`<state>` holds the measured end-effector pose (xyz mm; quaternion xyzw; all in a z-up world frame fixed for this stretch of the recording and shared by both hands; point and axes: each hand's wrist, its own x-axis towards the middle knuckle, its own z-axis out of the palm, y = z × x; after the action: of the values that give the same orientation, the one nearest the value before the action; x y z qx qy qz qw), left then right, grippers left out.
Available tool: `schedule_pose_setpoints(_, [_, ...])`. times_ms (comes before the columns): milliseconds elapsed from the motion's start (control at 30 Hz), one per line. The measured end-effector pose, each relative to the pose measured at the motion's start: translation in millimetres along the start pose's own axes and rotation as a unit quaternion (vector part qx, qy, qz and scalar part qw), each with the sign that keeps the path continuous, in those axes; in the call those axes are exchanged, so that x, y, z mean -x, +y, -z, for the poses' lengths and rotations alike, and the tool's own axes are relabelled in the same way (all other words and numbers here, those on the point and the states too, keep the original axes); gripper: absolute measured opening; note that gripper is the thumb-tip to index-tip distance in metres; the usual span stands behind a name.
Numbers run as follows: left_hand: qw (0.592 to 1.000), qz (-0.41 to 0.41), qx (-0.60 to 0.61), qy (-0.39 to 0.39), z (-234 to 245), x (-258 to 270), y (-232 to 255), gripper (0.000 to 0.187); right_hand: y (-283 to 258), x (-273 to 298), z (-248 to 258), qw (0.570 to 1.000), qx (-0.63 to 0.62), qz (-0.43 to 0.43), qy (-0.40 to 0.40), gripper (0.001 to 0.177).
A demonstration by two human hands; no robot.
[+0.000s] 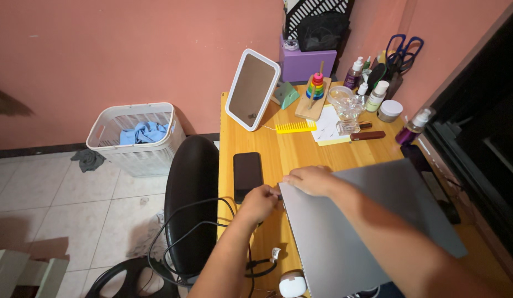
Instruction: The person untangles a black power cable and plugs it into a laptop on the desk, then plugs the other end into a floor socket. They then untangle a white USB cable and plug it into a smartphone on the desk.
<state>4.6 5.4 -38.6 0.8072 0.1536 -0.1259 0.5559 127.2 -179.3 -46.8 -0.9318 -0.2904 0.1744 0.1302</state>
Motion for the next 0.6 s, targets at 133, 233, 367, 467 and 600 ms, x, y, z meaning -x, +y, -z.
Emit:
schedule_pose_setpoints(133, [0.992,-0.041,-0.106,0.046,2,-6,-10,0.03,4,-17,-9,0.999,0.011,-0.026,-0.029,0.058])
schedule_pose_setpoints(233, [0.988,-0.01,-0.15,0.039,7,3,-4,0.046,5,-25,-15,0.997,0.009,-0.055,-0.054,0.059])
schedule_pose_setpoints(367, [0.941,-0.016,-0.319,0.111,7,25,11,0.054,9,-35,-20,0.995,0.021,-0.07,-0.071,0.06])
schedule_pose_setpoints(467, [0.9,-0.104,-0.371,0.203,-17,45,11,0.051,10,-41,-22,0.995,0.027,-0.073,-0.069,0.06])
schedule_pose_setpoints(600, [0.971,0.052,-0.23,0.042,-53,48,-14,0.047,5,-41,-31,0.993,0.023,-0.092,-0.07,0.057])
